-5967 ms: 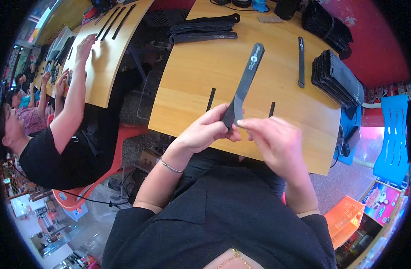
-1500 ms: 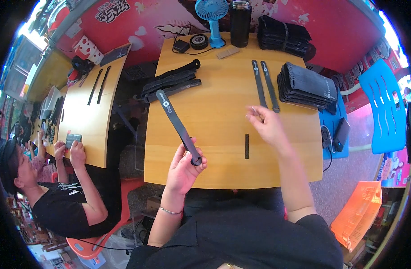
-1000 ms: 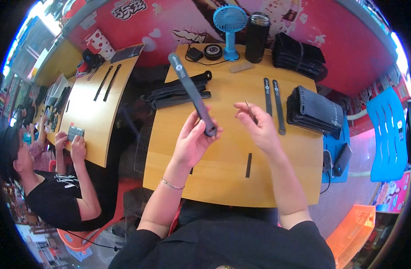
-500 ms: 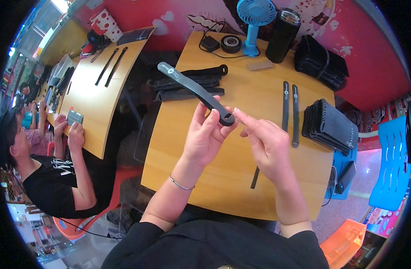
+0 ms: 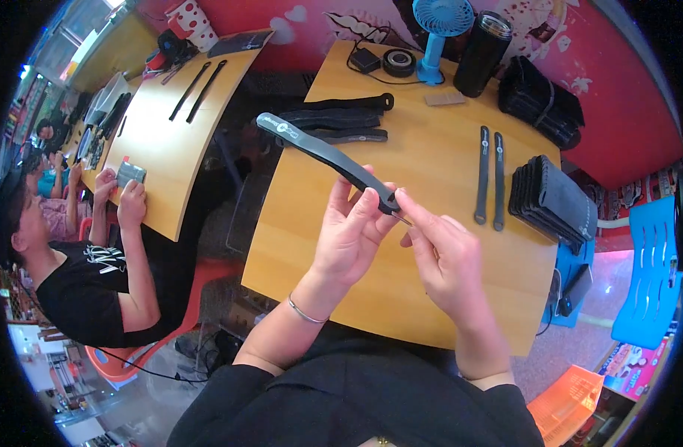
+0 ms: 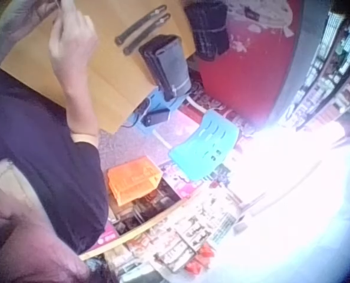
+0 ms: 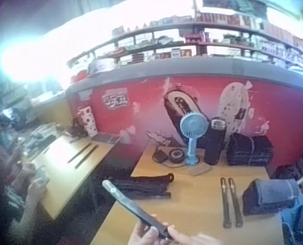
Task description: Inserting thin structural rods into fabric straps to assemble textile components.
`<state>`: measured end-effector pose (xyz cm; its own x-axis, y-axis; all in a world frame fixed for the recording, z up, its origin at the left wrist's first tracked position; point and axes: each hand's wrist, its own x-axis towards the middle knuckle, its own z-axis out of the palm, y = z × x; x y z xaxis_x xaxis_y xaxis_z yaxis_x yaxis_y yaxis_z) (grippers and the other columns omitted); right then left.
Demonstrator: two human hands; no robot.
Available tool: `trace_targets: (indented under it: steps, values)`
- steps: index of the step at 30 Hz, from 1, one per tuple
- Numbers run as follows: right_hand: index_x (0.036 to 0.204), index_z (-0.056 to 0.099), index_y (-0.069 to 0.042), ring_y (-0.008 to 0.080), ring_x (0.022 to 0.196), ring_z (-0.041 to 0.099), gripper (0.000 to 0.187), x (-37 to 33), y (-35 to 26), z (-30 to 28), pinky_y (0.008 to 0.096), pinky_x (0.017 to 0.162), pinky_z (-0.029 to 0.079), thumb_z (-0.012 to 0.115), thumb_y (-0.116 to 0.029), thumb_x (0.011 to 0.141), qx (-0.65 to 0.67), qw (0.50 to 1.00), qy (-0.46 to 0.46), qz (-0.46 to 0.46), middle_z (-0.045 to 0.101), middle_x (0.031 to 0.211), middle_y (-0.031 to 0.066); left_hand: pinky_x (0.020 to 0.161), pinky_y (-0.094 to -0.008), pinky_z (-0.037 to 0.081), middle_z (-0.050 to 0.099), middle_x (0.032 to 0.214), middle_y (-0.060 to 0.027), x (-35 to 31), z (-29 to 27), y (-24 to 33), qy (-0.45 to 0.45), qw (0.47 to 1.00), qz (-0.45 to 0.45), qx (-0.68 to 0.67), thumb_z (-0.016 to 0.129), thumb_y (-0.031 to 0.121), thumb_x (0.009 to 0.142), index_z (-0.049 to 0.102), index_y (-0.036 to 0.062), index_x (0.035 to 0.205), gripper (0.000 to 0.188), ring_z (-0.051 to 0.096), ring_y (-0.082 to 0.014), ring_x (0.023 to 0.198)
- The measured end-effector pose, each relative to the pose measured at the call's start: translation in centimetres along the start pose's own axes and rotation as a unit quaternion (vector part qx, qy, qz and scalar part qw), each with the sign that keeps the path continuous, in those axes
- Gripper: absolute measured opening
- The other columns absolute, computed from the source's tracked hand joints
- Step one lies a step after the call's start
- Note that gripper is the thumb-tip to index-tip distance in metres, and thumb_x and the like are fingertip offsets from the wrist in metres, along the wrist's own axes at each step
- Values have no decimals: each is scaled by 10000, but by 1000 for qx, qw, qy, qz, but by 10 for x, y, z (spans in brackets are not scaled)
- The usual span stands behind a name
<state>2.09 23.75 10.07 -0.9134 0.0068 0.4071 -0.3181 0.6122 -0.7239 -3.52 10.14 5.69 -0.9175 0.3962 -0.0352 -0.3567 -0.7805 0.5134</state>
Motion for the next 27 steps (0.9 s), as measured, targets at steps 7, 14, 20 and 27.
trace_targets:
  steps: [7, 14, 20, 27]
  values:
    - [1232, 560, -118, 195, 652, 610, 503, -21, -15, 5, 308, 605, 478, 558, 73, 766, 65, 997, 20, 39, 634, 764, 95, 879, -354, 516, 574, 1125, -133, -20, 1, 3, -9, 1000, -8, -9, 478, 129, 943, 433, 124, 1256, 316, 572, -258, 1070]
    - [1242, 556, -127, 188, 665, 616, 515, -34, -29, 5, 303, 622, 480, 545, 81, 771, 84, 995, 22, 48, 636, 771, 97, 888, -364, 519, 575, 1126, -140, -39, 6, 8, -15, 1000, 6, 2, 484, 97, 935, 419, 119, 1271, 343, 581, -258, 1057]
    - [1242, 558, -132, 189, 662, 615, 512, -45, -37, 2, 302, 626, 473, 551, 71, 772, 70, 996, 22, 49, 631, 751, 93, 883, -372, 519, 553, 1108, -88, -52, 13, 13, -9, 999, 23, 44, 543, -4, 884, 415, 110, 1245, 399, 573, -218, 1056]
    - [1215, 582, -157, 192, 652, 611, 485, -49, -47, 4, 309, 625, 469, 551, 60, 782, 60, 995, 23, 78, 629, 727, 87, 869, -354, 518, 576, 1066, -66, -61, 18, 15, -5, 990, 77, 115, 589, -20, 852, 430, 86, 1211, 407, 585, -201, 1030]
